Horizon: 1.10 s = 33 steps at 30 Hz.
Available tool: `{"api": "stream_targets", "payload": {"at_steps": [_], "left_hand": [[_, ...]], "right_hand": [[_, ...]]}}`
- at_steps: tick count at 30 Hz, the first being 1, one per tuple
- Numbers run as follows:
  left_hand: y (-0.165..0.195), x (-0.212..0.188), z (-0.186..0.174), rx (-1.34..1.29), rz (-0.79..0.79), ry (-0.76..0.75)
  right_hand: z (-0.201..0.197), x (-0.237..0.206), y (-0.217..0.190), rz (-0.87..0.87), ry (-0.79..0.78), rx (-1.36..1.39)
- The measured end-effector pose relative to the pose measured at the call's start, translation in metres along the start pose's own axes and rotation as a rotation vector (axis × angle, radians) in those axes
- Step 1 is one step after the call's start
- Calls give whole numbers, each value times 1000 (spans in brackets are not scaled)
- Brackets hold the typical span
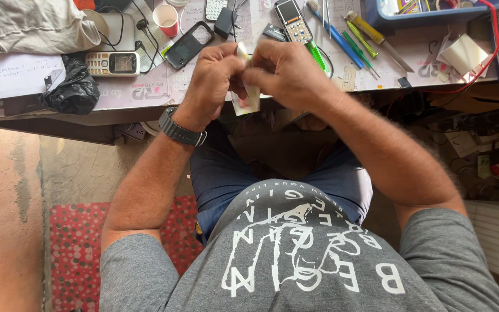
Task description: The person uses a green-handled screwdriver to adjust internal components of a disassembled mobile phone. They then retrieve a battery from a shelf, insert it into the phone, and test the device by pressing buttons to confirm the screen lights up and functions.
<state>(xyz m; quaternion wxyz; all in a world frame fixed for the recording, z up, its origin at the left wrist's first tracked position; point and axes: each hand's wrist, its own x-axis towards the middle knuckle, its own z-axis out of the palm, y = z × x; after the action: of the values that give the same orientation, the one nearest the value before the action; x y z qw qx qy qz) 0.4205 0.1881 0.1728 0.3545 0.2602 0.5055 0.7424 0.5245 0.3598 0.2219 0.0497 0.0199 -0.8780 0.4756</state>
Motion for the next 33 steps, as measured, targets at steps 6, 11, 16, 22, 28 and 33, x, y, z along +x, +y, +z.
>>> {"api": "stream_targets", "payload": {"at_steps": [6, 11, 16, 22, 28, 33], "left_hand": [[16, 1, 12, 1125, 325, 174], [40, -7, 22, 1454, 379, 214], [37, -3, 36, 1165, 334, 195], [-5, -28, 36, 701, -35, 133], [-42, -8, 14, -324, 328, 201], [-50, -3, 2, -201, 337, 290]], "right_hand": [[-1, -3, 2, -167, 152, -423], [-9, -10, 7, -604, 113, -566], [-10, 4, 28, -494, 73, -513], [5, 14, 72, -109, 244, 391], [19, 4, 93, -140, 122, 1251], [16, -7, 102, 13, 148, 857]]}}
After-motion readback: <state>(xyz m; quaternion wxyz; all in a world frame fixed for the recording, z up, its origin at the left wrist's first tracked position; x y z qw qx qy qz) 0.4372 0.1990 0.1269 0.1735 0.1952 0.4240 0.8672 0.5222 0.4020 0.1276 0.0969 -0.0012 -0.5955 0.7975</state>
